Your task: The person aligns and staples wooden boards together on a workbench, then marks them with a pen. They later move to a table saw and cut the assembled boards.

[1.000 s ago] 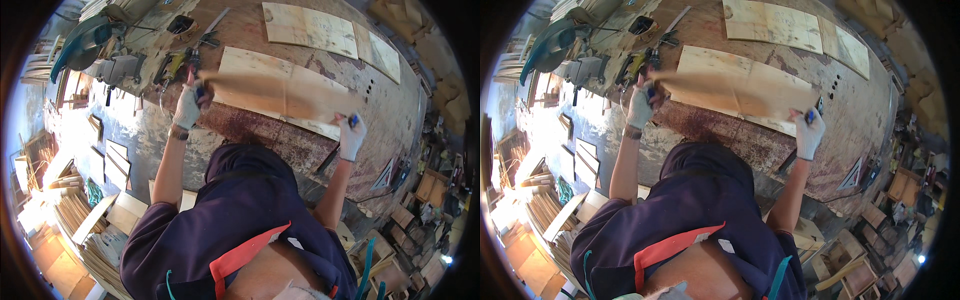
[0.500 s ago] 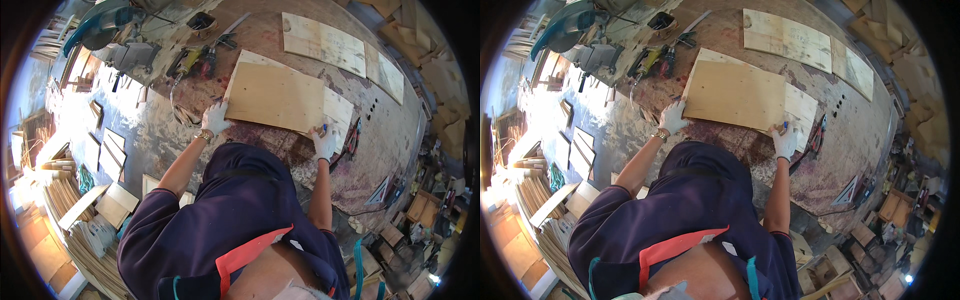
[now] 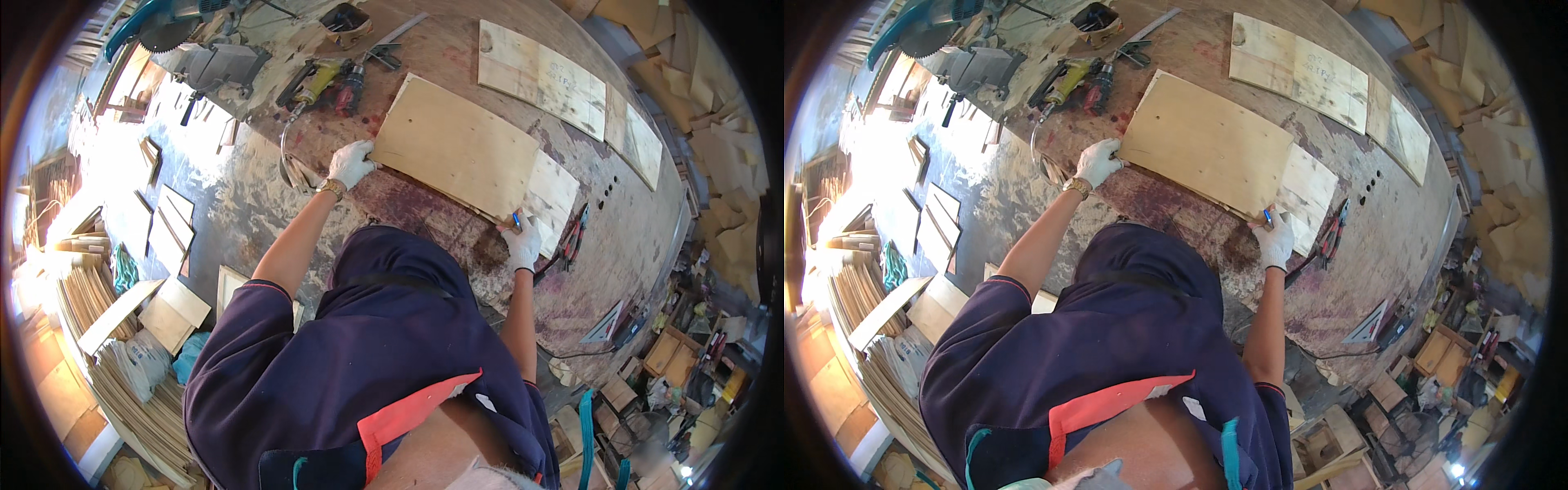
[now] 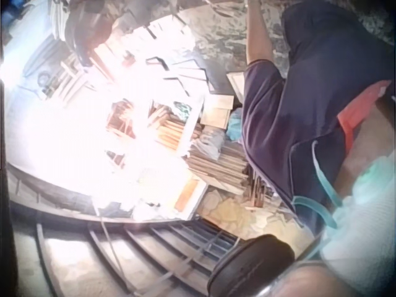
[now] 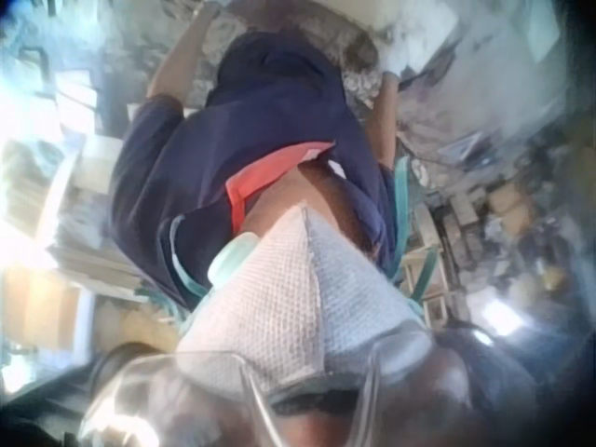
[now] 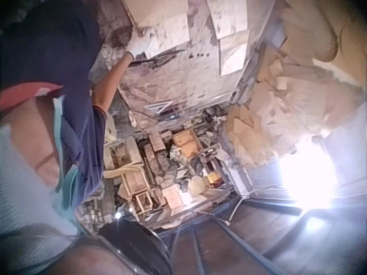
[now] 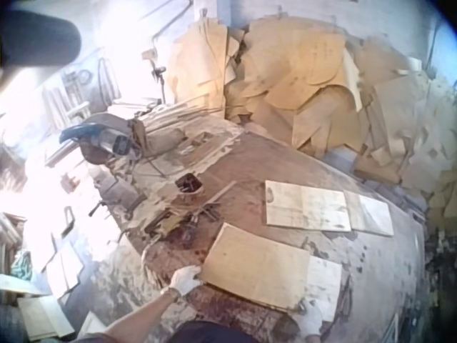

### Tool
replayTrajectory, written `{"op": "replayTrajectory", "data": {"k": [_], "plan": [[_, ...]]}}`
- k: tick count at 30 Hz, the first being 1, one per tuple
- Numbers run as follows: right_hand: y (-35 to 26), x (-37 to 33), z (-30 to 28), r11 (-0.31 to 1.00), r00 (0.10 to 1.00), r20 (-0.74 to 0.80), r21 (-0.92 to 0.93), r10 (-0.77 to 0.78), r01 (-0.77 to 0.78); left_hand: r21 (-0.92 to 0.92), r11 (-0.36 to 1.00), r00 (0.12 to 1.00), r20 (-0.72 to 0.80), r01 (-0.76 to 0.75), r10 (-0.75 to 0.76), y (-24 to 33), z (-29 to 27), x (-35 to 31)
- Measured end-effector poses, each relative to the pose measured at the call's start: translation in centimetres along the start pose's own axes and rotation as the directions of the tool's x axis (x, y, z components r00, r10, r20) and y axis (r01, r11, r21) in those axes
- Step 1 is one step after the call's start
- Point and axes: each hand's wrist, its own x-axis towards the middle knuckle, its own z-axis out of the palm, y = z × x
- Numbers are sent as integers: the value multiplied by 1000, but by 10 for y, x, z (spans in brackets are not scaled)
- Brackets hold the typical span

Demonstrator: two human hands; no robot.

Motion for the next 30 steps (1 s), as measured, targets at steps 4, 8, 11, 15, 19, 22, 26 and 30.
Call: {"op": "replayTrajectory", "data": {"k": [4,8,11,15,19,22,26,30], "plan": [[-8,-6,-2,997,997,-42,-41,-66,64,79,996,999,-17,-49,51,-3,0,-1],[-25,-22,-9,976,999,-36,-218,-31,22,252,933,945,-136,-258,298,-1,-24,-9],[-40,-34,-37,987,985,-121,-122,-121,106,299,852,824,-257,-430,506,6,-65,-14],[-67,-27,-103,945,876,-357,-71,-324,320,208,887,676,-582,-413,451,32,-111,-5],[-90,19,-128,963,895,-447,235,-12,130,-222,925,797,-591,-307,122,70,-118,47],[-87,79,-116,904,938,-340,418,67,87,-85,978,846,-520,-189,119,87,-107,95],[-58,93,-75,996,904,-425,-90,-37,-1,190,981,920,-373,-51,120,72,-76,106],[-31,38,-37,987,966,-229,-126,-122,95,115,992,987,155,-50,32,32,-53,48]]}}
